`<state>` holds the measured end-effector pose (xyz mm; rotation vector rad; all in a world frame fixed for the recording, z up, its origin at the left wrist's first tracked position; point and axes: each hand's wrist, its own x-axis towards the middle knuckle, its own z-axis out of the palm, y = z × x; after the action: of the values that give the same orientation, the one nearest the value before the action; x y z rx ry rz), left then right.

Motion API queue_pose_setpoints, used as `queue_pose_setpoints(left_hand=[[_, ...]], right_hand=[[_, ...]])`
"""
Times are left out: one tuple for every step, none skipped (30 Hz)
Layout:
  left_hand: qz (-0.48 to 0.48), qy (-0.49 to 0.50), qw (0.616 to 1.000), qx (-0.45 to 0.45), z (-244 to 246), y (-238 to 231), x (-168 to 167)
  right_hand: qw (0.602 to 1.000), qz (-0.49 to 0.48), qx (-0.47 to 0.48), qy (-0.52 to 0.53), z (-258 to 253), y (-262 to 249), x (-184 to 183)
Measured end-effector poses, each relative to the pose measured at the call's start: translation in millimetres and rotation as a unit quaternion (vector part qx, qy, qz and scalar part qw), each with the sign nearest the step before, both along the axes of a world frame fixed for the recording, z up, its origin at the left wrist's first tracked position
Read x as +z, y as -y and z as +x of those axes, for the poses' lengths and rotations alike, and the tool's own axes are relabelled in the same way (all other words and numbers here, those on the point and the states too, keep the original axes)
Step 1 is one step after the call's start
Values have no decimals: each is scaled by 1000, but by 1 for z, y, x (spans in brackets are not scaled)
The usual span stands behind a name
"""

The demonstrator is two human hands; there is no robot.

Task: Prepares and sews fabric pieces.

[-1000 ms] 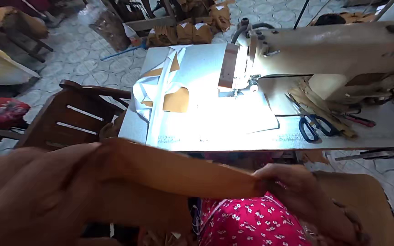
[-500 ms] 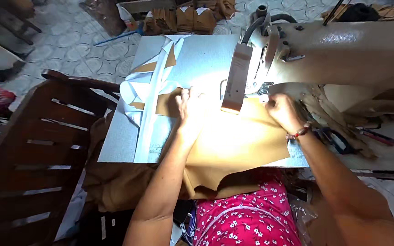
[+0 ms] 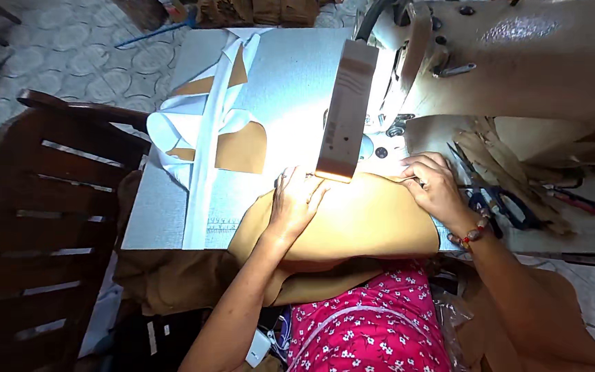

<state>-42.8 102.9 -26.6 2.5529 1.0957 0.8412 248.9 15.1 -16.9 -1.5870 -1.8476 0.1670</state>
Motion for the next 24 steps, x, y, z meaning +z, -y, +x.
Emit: queue_pose_setpoints(left_hand=[[6, 4, 1000, -1, 0, 0, 0], [12, 8, 1000, -2, 1, 0, 1], [19, 12, 1000, -2, 1, 0, 2], [29, 15, 999, -5, 1, 0, 1], [42, 17, 999, -9, 1, 0, 1], [52, 16, 998, -14, 0, 0, 1], [57, 19, 998, -21, 0, 1, 0], [64, 24, 997, -28, 0, 1, -1], [70, 32, 996, -35, -1, 1, -1], [76, 35, 996, -37, -1, 1, -2], [83, 34, 995, -35, -1, 2, -2], [95, 35, 995, -27, -1, 4, -1], [115, 38, 992, -17, 0, 5, -2], [135, 43, 990, -14, 0, 6, -2], [145, 46, 988, -17, 0, 7, -2], [146, 46, 988, -24, -1, 8, -3], [143, 47, 988, -31, -1, 7, -3], [138, 50, 988, -36, -1, 7, -3], [133, 53, 989, -37, -1, 6, -4], [129, 55, 989, -37, -1, 5, -5], [127, 56, 990, -36, -2, 4, -5], [125, 57, 990, -34, -2, 4, -5], [124, 59, 990, -34, -1, 4, -5], [123, 60, 990, -33, -1, 4, -5]], right_hand=[[1000, 25, -2, 1, -1, 0, -3], [999, 43, -5, 1, -2, 1, -4], [999, 50, -10, -4, -3, 1, -5], [999, 45, -14, -13, -4, 2, -3], [999, 33, -18, -22, -5, 2, -1], [999, 19, -21, -29, -5, 3, 2], [999, 8, -20, -39, -5, 3, 5], [998, 1, -19, -53, -5, 3, 7], [997, -6, -18, -71, -4, 4, 9], [995, -12, -18, -99, -3, 6, 10], [991, -15, -20, -134, -3, 9, 12], [985, -14, -28, -168, -4, 12, 13], [981, -9, -40, -189, -4, 14, 13], [979, 3, -51, -196, -5, 16, 13], [980, 19, -59, -190, -7, 17, 12], [983, 35, -65, -170, -9, 18, 11], [986, 55, -72, -143, -10, 18, 10], [987, 75, -79, -118, -11, 18, 8], [987, 94, -86, -97, -12, 18, 6], [986, 112, -92, -81, -12, 17, 3], [984, 131, -96, -68, -12, 17, 0], [983, 149, -97, -55, -12, 17, -2], [980, 167, -98, -42, -12, 17, -4], [978, 184, -97, -31, -12, 17, -6]])
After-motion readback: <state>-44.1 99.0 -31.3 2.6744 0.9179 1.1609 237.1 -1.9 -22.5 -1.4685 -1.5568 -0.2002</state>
